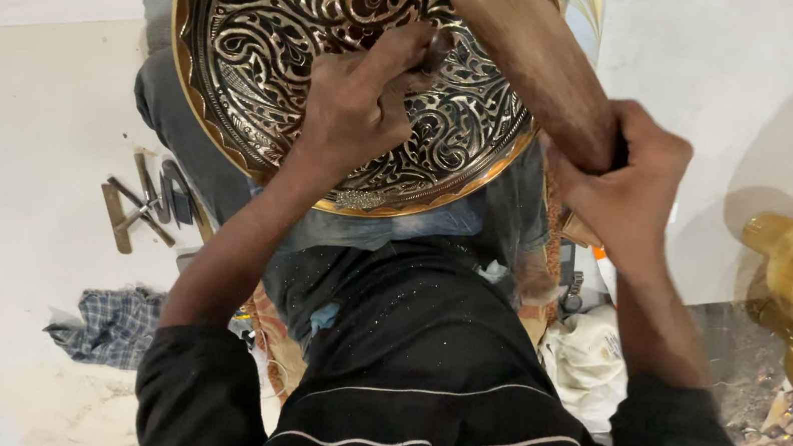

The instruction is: The person uses a hammer and chisel to engrave intricate patterns into a brass plate resting on their lap. They repeatedly strike the chisel to create detailed designs, occasionally rotating the plate to access different areas.

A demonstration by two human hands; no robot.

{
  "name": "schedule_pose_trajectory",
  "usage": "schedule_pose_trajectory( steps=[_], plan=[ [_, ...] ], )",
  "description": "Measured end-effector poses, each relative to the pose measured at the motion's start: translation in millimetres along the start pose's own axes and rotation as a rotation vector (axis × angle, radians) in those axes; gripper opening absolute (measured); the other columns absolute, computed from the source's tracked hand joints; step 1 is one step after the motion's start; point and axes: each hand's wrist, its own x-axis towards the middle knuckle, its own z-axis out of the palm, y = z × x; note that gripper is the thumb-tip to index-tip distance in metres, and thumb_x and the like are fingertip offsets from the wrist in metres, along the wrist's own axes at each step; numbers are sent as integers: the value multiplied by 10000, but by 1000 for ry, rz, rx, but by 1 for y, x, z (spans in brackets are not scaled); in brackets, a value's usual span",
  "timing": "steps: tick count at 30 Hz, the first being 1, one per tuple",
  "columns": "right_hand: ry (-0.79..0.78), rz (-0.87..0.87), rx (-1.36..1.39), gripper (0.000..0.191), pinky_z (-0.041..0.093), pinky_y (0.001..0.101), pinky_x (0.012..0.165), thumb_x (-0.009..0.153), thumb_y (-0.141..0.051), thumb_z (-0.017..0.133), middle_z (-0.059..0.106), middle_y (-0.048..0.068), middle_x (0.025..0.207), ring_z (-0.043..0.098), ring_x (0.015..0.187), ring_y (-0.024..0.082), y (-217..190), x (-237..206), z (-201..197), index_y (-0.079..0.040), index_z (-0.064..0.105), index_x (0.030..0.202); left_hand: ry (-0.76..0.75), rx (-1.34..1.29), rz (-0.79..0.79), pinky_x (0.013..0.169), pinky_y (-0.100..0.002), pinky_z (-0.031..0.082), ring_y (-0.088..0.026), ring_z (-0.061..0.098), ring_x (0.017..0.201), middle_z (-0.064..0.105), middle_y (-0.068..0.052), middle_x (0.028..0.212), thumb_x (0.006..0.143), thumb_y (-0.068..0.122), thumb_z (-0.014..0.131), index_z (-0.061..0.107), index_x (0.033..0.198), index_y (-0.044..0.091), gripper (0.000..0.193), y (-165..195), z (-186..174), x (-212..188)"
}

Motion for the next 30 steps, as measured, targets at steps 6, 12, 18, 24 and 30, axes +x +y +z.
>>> schedule_pose_trajectory(
  steps=[6, 12, 18, 24, 30],
  plan=[
    [-82, -204, 206, 163, 576, 291, 839, 968, -25, 829, 683, 117, 879, 665, 834, 102, -29, 38, -40, 46, 684, 989, 26, 22, 14, 658, -281, 635, -180, 805, 855, 790, -74, 996, 952, -144, 583, 595, 1285, 41, 380, -1, 4, -7],
    [-166, -451, -734, 210, 453, 412, 598, 641, 22, 878, 656, 148, 652, 607, 619, 278, -63, 66, -83, 32, 689, 733, 36, 47, -28, 646, -320, 625, -184, 787, 796, 771, -76, 900, 940, -137, 587, 621, 1218, 40, 331, 3, 4, -6],
    [-150, -390, -584, 182, 389, 379, 667, 770, 4, 751, 594, 122, 772, 580, 717, 281, -58, 69, -79, -3, 575, 818, 32, -37, 1, 727, -295, 660, -205, 807, 911, 778, -111, 1022, 985, -142, 565, 594, 1269, 39, 339, 10, -5, 0],
    [-137, -432, -500, 216, 373, 417, 720, 711, -8, 775, 557, 111, 714, 517, 673, 278, -53, 72, -74, 2, 584, 812, 16, -6, 3, 720, -315, 650, -209, 799, 885, 777, -115, 1009, 897, -140, 563, 594, 1318, 12, 448, 3, -7, -4],
    [-216, -128, -187, 205, 340, 332, 675, 775, -86, 736, 522, 72, 708, 455, 608, 229, -58, 74, -70, -38, 543, 824, -37, 75, -27, 641, -325, 618, -179, 745, 704, 775, -73, 900, 871, -138, 590, 600, 1323, 63, 495, -9, -2, -11]
  ],
)
